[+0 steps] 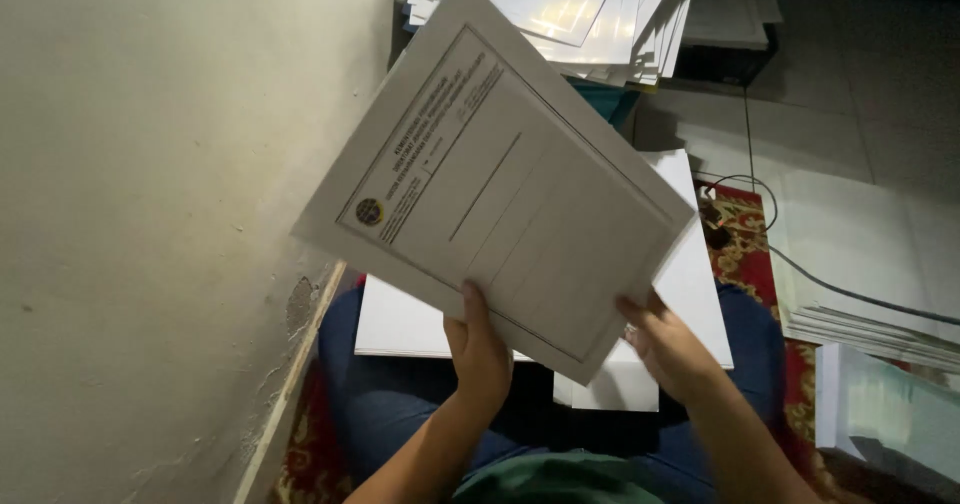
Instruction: Folding large white paper sheets individually and stacking them neatly on the floor.
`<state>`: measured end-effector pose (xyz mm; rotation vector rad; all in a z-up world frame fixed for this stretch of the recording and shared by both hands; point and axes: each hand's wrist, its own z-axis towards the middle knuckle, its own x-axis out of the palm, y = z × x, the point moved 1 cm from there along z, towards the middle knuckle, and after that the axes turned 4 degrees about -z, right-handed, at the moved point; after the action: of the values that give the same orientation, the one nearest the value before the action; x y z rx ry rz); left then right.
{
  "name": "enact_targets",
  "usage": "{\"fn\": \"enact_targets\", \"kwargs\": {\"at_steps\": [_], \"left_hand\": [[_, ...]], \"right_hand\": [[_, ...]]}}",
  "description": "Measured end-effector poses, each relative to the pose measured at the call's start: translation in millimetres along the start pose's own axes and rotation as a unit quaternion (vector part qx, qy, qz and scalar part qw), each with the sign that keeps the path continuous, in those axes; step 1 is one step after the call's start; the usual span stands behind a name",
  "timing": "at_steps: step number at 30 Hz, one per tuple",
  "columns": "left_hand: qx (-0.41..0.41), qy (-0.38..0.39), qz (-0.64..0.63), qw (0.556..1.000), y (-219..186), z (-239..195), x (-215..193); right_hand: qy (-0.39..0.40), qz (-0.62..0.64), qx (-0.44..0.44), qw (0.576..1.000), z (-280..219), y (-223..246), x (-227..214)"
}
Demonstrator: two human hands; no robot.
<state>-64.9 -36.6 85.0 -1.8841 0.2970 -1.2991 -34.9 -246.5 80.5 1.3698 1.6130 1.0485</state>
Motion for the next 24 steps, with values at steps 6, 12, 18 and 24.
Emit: {"fn": "enact_targets", "kwargs": {"at_steps": [6,12,18,24], "left_hand": [[-0.143,-0.129,0.218,0.957,49.1,37.9,-35.7],[-0.128,0.068,0.303,0.942,92.2,75.3,-79.5],[-0.035,0.276,0.169,0.946,76.4,75.3,-62.4],[-0.011,0.322,0.364,0.874,50.2,64.8,-40.7]], "right_hand": [[-0.043,0.122,0.102,0.986,8.9,-40.0,-7.7],[-0.090,-0.046,-0.073,0.992,52.5,-54.4,-36.4],[-0.145,0.007,-0.227,0.963,161.2,10.7,-47.6],[-0.044,-0.020,-0.394,0.918,266.2,162.1,-49.8]]}}
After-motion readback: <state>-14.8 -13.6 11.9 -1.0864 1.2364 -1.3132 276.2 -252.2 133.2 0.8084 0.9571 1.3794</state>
